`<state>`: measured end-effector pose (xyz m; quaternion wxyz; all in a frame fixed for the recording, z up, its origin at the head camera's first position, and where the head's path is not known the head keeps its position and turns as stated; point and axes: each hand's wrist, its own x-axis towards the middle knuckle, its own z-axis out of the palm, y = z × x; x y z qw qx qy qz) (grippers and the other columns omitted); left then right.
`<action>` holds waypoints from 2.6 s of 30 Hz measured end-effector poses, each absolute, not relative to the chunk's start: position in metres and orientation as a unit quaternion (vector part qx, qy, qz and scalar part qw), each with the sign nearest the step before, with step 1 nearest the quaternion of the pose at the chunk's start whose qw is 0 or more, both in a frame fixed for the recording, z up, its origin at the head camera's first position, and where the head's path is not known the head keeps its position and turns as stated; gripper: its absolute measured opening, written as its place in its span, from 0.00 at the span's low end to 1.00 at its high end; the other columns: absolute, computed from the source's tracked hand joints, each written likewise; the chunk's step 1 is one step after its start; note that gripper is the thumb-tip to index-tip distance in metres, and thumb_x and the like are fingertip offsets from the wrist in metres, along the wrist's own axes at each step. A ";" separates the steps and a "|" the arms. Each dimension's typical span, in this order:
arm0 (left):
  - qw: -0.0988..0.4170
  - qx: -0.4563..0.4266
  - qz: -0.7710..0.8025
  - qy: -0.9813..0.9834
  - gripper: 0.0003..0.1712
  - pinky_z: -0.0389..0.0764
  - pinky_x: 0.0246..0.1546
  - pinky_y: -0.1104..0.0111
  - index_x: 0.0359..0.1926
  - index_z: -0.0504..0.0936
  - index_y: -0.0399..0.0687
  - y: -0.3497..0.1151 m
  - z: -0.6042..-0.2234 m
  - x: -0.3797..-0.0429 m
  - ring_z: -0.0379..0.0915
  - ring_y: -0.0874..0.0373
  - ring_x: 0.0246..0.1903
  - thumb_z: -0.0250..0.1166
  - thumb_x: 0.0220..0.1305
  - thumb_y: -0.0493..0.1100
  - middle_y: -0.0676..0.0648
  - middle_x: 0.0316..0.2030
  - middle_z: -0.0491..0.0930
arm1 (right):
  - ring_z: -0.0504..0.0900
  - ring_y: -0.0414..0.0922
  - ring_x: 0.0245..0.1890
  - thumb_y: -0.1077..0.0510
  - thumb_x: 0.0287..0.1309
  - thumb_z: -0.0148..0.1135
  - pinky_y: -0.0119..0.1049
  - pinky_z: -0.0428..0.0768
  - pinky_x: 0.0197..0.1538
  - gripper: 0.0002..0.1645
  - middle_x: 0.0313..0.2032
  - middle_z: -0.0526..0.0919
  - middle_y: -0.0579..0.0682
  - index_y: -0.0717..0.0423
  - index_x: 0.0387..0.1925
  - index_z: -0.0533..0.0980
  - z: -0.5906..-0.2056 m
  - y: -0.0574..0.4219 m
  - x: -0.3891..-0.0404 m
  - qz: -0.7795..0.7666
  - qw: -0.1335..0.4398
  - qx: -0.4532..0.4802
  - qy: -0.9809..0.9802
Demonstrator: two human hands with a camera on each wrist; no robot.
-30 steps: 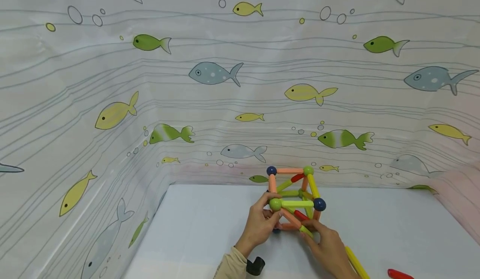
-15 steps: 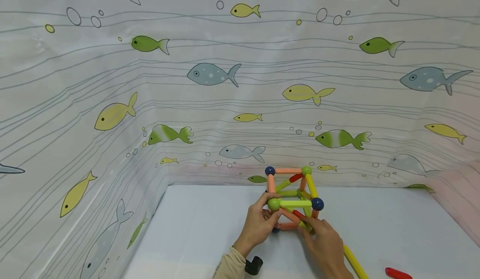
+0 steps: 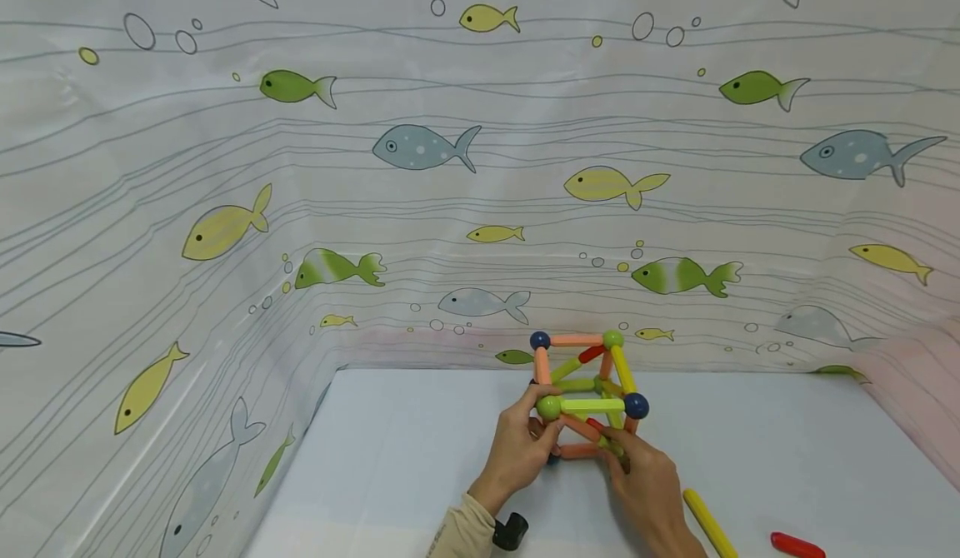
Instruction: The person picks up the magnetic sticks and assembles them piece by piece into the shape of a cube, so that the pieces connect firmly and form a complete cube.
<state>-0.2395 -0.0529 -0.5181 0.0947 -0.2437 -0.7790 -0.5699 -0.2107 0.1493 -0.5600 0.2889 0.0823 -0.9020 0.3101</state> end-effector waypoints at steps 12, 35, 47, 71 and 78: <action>0.107 -0.230 -0.563 -0.787 0.24 0.84 0.25 0.73 0.63 0.78 0.54 -0.051 -0.516 -0.239 0.85 0.45 0.23 0.68 0.71 0.31 0.42 0.44 0.85 | 0.72 0.31 0.21 0.72 0.45 0.83 0.27 0.73 0.24 0.22 0.30 0.91 0.51 0.57 0.45 0.89 -0.560 0.148 -0.216 0.315 0.282 0.080 -0.903; 0.154 -0.256 -0.500 -0.813 0.29 0.81 0.26 0.77 0.65 0.76 0.50 -0.055 -0.519 -0.241 0.76 0.74 0.22 0.71 0.67 0.30 0.47 0.40 0.85 | 0.81 0.41 0.29 0.49 0.59 0.79 0.37 0.82 0.34 0.15 0.29 0.87 0.44 0.56 0.37 0.86 -0.511 0.216 -0.211 0.296 0.026 -0.021 -0.955; 0.183 -0.263 -0.452 -0.832 0.27 0.78 0.28 0.81 0.65 0.79 0.45 -0.060 -0.517 -0.240 0.74 0.71 0.26 0.72 0.66 0.31 0.48 0.47 0.86 | 0.77 0.47 0.31 0.48 0.56 0.81 0.42 0.80 0.37 0.29 0.33 0.81 0.52 0.58 0.48 0.75 -0.540 0.262 -0.221 0.248 -0.204 -0.018 -0.947; 0.124 -0.274 -0.548 -0.781 0.19 0.85 0.28 0.73 0.64 0.76 0.47 -0.071 -0.516 -0.242 0.85 0.50 0.22 0.66 0.76 0.40 0.46 0.46 0.84 | 0.87 0.33 0.39 0.45 0.72 0.67 0.26 0.86 0.46 0.30 0.39 0.85 0.29 0.62 0.62 0.78 -0.498 0.246 -0.240 0.654 0.060 -0.176 -0.733; 0.109 -0.278 -0.574 -0.763 0.16 0.77 0.18 0.74 0.63 0.77 0.49 -0.070 -0.515 -0.244 0.84 0.51 0.21 0.63 0.78 0.41 0.41 0.45 0.84 | 0.87 0.33 0.39 0.46 0.69 0.71 0.23 0.85 0.44 0.23 0.41 0.86 0.33 0.57 0.56 0.83 -0.471 0.221 -0.252 0.689 0.112 -0.161 -0.698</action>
